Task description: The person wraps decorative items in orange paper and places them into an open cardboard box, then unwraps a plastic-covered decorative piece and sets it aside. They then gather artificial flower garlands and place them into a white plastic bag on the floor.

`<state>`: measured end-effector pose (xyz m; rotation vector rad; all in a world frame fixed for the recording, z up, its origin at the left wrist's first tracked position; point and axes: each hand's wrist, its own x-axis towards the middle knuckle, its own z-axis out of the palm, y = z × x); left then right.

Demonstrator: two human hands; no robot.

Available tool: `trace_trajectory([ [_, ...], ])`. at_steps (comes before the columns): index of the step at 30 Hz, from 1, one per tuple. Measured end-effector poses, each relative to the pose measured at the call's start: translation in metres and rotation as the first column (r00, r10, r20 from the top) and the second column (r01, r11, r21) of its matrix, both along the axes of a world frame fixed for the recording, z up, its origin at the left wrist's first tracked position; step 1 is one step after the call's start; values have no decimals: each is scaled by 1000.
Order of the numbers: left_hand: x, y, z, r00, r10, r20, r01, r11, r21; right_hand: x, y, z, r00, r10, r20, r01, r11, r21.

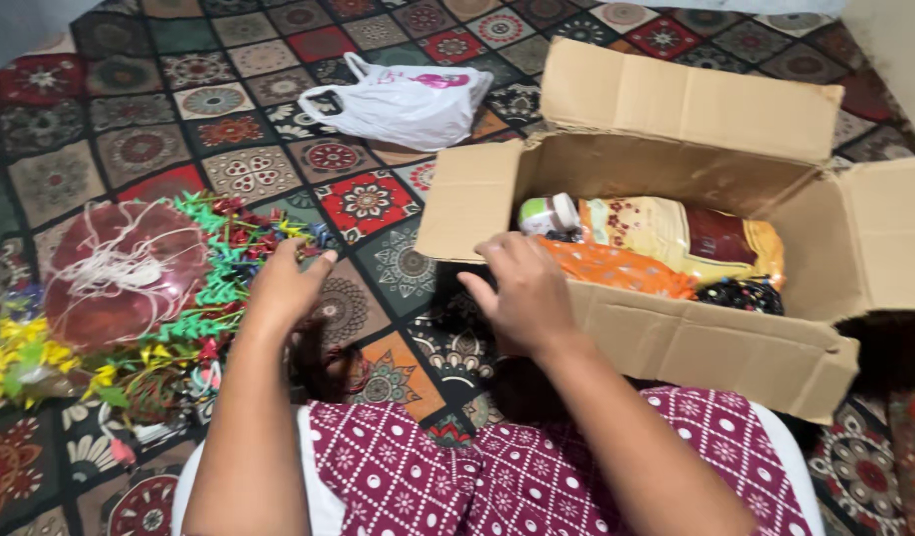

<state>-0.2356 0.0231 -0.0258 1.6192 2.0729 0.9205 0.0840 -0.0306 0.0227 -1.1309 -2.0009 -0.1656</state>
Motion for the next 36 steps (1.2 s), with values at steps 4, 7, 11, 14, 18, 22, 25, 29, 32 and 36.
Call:
trace_trajectory([
  [4, -54, 1, -18, 997, 75, 20, -76, 997, 26, -55, 22, -14, 991, 128, -50, -127, 992, 22],
  [7, -85, -6, -26, 982, 187, 22, -188, 980, 71, -95, 55, -31, 981, 195, -2, -194, 979, -66],
  [11, -98, -11, -35, 862, 356, 361, -366, 930, -42, -146, 106, -64, 973, 212, -94, -229, 943, -241],
  [14, -94, 0, -43, 752, 445, 487, -521, 853, 25, -190, 135, -94, 918, 187, -349, -363, 751, -551],
  [18, -103, 10, -49, 278, 158, 947, -684, 725, 80, -251, 148, -127, 674, -133, -727, -694, 224, -684],
  [22, -116, -2, -47, -246, -162, 956, -710, 701, -64, -313, 130, -148, 517, -335, -788, -816, 85, -571],
  [25, -114, -12, -35, -272, -180, 945, -682, 729, -57, -346, 115, -154, 556, -331, -762, -783, 100, -614],
  [29, -95, -16, -11, -349, 65, 935, -722, 618, -312, -361, 116, -148, 486, -455, -746, -803, 104, -587],
  [32, -83, -18, 4, -258, 23, 966, -794, 565, -225, -363, 120, -141, 444, -552, -706, -839, 22, -544],
  [36, -73, -15, 6, -121, 116, 986, -847, 506, -164, -367, 123, -131, 389, -521, -759, -878, 40, -477],
])
